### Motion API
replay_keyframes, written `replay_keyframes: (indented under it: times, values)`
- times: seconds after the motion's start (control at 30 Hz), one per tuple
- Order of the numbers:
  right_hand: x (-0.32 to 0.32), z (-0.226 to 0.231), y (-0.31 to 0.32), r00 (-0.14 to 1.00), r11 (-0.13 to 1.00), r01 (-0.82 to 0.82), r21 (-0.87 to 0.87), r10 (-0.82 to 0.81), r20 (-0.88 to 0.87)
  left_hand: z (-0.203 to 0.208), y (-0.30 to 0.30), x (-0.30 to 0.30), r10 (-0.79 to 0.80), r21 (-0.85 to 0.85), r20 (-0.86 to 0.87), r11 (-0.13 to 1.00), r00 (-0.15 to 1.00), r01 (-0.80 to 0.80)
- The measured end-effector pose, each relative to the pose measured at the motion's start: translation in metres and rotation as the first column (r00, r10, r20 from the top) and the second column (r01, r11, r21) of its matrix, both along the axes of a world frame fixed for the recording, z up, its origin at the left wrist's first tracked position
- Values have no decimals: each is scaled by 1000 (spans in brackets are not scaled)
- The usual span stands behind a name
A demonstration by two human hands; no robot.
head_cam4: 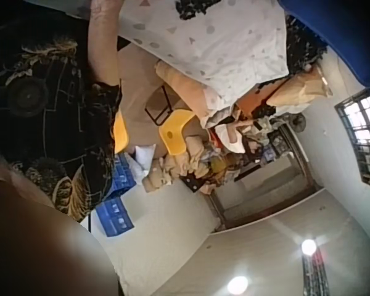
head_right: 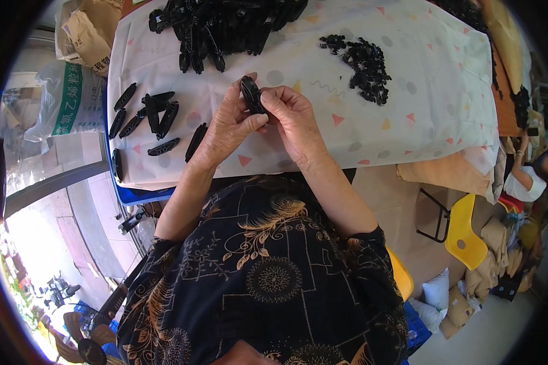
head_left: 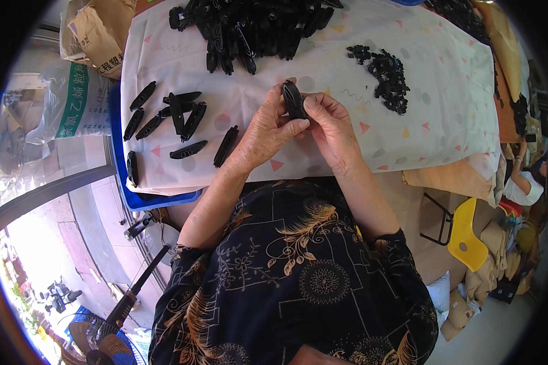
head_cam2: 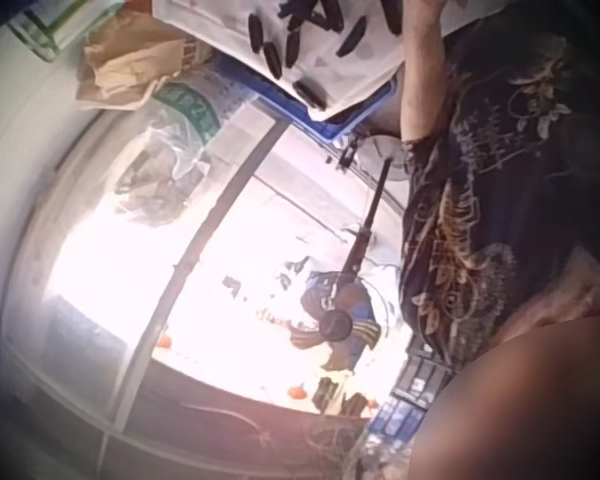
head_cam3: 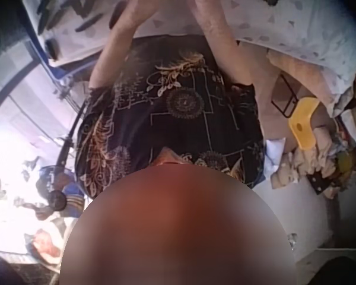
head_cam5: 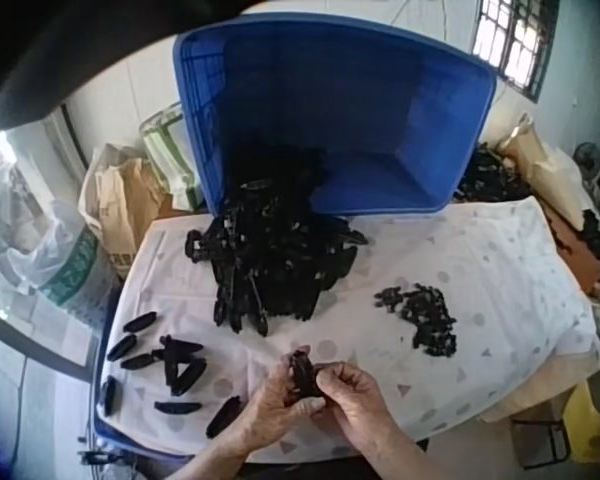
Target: Manually assembling small black plastic clips at a factory workbench.
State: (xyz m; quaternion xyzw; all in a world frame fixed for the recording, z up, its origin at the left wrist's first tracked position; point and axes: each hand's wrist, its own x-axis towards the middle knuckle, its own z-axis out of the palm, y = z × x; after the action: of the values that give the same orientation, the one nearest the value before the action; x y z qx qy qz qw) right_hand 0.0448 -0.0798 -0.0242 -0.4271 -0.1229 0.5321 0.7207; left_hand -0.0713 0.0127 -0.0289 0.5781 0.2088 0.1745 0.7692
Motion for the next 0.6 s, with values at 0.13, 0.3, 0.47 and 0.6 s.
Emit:
replay_keyframes:
  times: [0.13,0.3,0.47,0.6]
  values:
    - [-5,3,2,998,998,54,-27,-53,21,1,0,0,14,29,-11,999,1000,-14]
    - [-3,0,2,993,999,36,-34,-40,-112,2,-1,1,-7,-13,18,1000,1000,7]
    - [-3,0,2,996,998,42,-49,-45,-75,2,-1,1,7,54,-21,999,1000,-6]
    - [-3,0,2,999,998,36,-50,-35,15,0,-1,1,15,53,-41,999,999,-12]
